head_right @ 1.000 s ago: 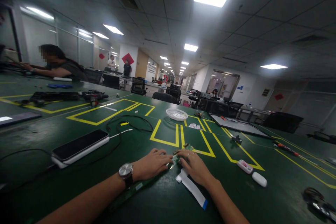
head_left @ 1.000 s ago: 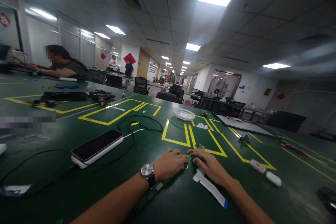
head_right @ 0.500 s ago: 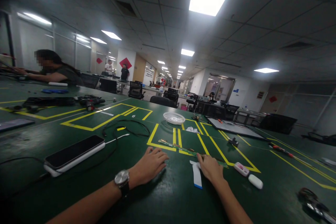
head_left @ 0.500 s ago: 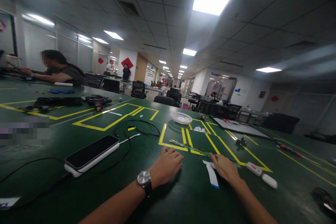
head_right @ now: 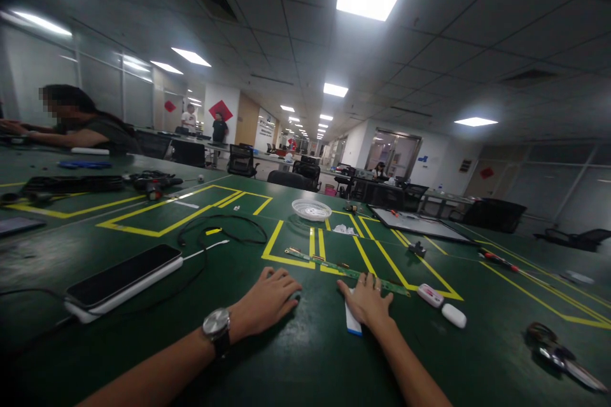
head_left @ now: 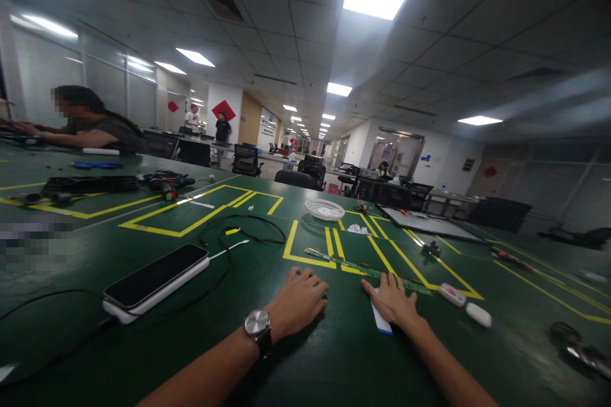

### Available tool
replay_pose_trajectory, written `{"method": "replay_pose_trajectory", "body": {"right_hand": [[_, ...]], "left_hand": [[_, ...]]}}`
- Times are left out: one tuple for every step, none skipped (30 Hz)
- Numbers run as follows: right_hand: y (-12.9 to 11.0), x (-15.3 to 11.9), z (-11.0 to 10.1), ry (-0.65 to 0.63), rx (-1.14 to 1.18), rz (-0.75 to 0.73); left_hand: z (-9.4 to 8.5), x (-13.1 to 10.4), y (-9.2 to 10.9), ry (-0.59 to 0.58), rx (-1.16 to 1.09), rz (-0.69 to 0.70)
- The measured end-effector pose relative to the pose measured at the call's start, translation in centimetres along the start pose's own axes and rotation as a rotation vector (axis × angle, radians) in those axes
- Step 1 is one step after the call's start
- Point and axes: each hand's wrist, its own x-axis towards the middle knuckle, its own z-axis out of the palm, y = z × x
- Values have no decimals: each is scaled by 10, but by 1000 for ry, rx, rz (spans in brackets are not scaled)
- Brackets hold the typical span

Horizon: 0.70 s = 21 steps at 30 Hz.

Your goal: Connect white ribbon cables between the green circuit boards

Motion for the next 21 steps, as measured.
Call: {"method": "replay_pose_trajectory", "body": {"right_hand": [[1,0,0,-16,-3,2],[1,-1,0,-31,-4,2],[2,-1,0,-46,-2,0],[2,-2,1,-56,2,-6],[3,-2,1,-59,8,-15],[3,-3,0,-59,15,-22],[4,-2,0,-59,24,-30],[6,-2,0,-60,34,-37],[7,-1,-1,-63,44,-41],[9,-1,-2,-66,54,-46],[10,0,-3,-72,65,-52],[12,1,-4,-75,76,-61],[13,2,-5,-75,86,-71],[14,2,-6,-74,96,-81],[15,3,-7,-72,103,-88],[15,3,-8,-68,104,-95],[15,3,-8,-64,95,-103],[14,3,-8,-64,78,-119],[14,3,-8,-69,57,-141],[14,4,-8,-77,38,-170],[14,4,-9,-87,26,-202]], "left_hand": [[0,0,0,1,-1,0],[0,0,0,4,-1,2],[0,0,0,6,-1,2],[0,0,1,8,1,3],[0,0,1,9,3,2],[0,0,1,7,6,1],[0,0,1,3,9,-1],[0,0,1,-1,12,-2],[0,0,1,-5,13,-4],[0,0,1,-9,13,-4],[0,0,1,-11,12,-3],[0,0,0,-12,11,-2],[-1,0,0,-11,10,1],[-1,0,0,-10,9,4],[-2,0,1,-9,8,7],[-2,0,1,-7,7,9],[-3,0,1,-3,7,8],[-4,0,2,3,8,7],[-5,0,2,9,9,4],[-6,0,3,15,10,0],[-7,1,3,21,10,-1]]}}
